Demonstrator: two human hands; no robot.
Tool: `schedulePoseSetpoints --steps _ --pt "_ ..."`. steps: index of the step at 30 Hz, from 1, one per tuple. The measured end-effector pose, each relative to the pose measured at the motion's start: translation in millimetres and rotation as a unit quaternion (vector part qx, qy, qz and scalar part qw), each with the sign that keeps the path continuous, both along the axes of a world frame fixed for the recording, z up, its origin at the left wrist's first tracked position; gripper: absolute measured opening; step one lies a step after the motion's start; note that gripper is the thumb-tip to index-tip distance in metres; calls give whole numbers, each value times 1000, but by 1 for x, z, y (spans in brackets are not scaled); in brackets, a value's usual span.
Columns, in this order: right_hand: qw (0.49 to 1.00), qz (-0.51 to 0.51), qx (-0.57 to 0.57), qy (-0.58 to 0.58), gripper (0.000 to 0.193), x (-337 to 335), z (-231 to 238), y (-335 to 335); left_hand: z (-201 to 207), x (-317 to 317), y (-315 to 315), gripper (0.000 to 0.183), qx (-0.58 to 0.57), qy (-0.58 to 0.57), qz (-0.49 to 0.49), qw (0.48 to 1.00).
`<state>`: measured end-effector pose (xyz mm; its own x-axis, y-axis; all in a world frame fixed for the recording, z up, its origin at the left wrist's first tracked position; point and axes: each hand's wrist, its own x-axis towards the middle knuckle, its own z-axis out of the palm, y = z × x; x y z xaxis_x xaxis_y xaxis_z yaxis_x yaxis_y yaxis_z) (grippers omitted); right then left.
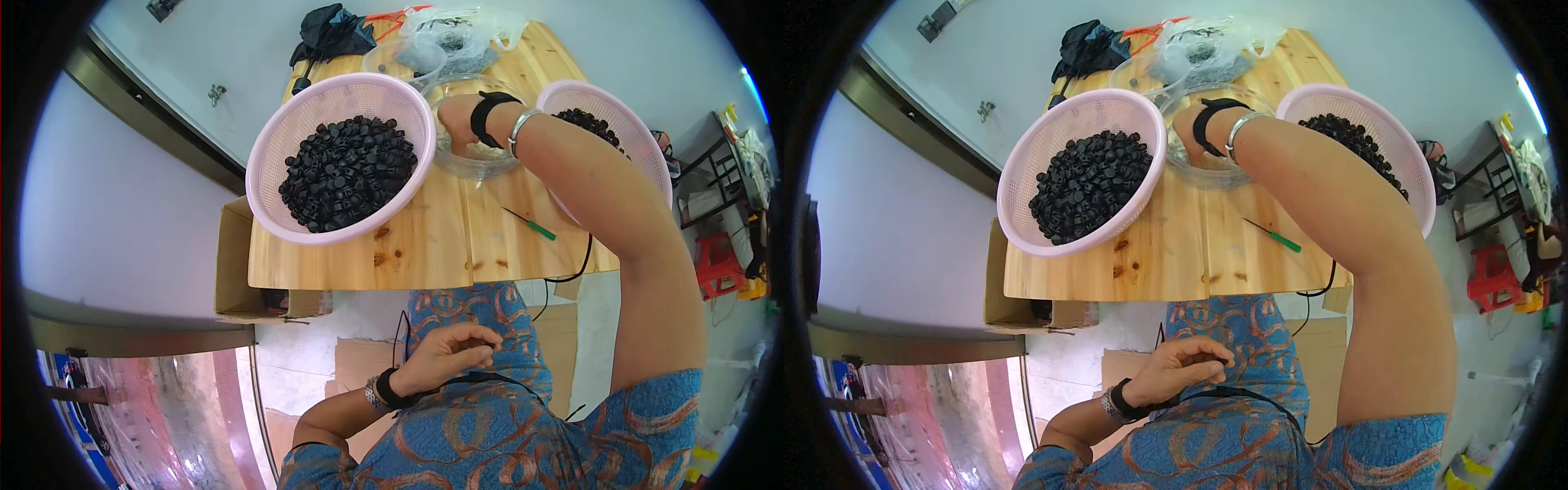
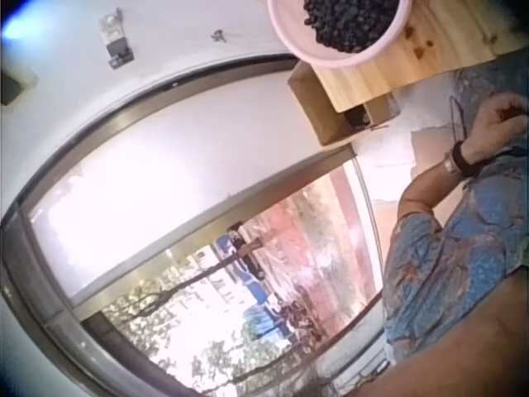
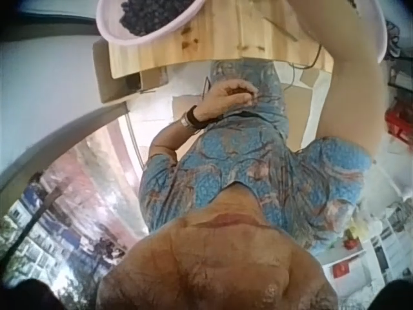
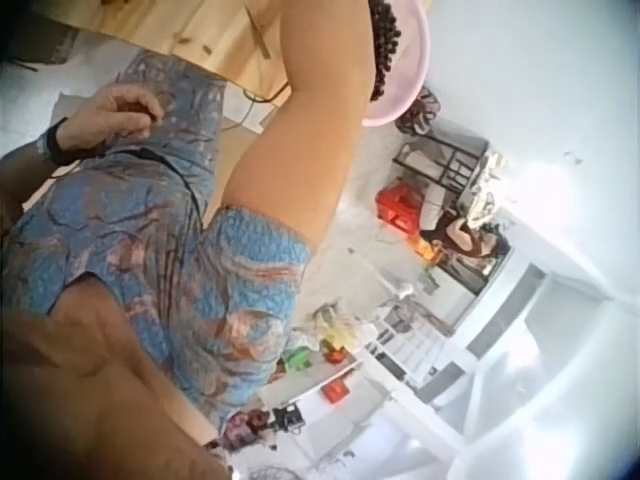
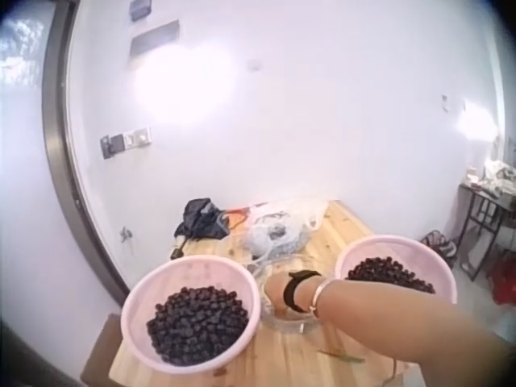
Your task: Assembling small black plastic components by hand at a wooden workshop table.
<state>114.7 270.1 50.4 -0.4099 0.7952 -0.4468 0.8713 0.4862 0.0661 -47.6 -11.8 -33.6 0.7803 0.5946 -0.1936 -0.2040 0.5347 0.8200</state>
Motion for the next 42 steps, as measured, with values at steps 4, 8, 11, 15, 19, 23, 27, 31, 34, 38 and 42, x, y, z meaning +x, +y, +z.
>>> schedulePoseSetpoints --steps 4,8,11,15,19,23,27,31,34,38,42 --pt "997 32 69 8 14 -8 -19 1 -14 -13 -2 19 -43 18 15 999" --pt "998 -18 25 50 12 -10 -13 0 -22 -17 5 19 -53 32 17 998" --pt "1000 -6 21 13 12 -5 -7 6 -23 -16 6 19 -33 24 27 999" --pt "979 -115 -41 165 22 19 18 7 -12 -14 11 19 -23 13 57 998" --pt "914 -183 -74 354 22 43 31 -5 -1 -15 18 17 -4 23 101 995" --pt "833 -210 -91 504 21 50 60 -61 16 -11 24 17 37 8 202 979" --pt "735 -211 -103 636 20 47 61 -133 17 -7 31 19 36 -51 266 962" --pt "680 -224 -180 675 23 51 41 -186 20 3 31 20 33 -59 291 954" --pt "658 -206 -188 699 22 53 21 -208 17 12 30 22 40 -74 291 953" --pt "668 -210 -166 694 19 55 4 -229 16 21 26 22 52 -81 289 953" --pt "684 -198 -145 687 15 53 -2 -248 14 25 19 23 73 -63 300 949"
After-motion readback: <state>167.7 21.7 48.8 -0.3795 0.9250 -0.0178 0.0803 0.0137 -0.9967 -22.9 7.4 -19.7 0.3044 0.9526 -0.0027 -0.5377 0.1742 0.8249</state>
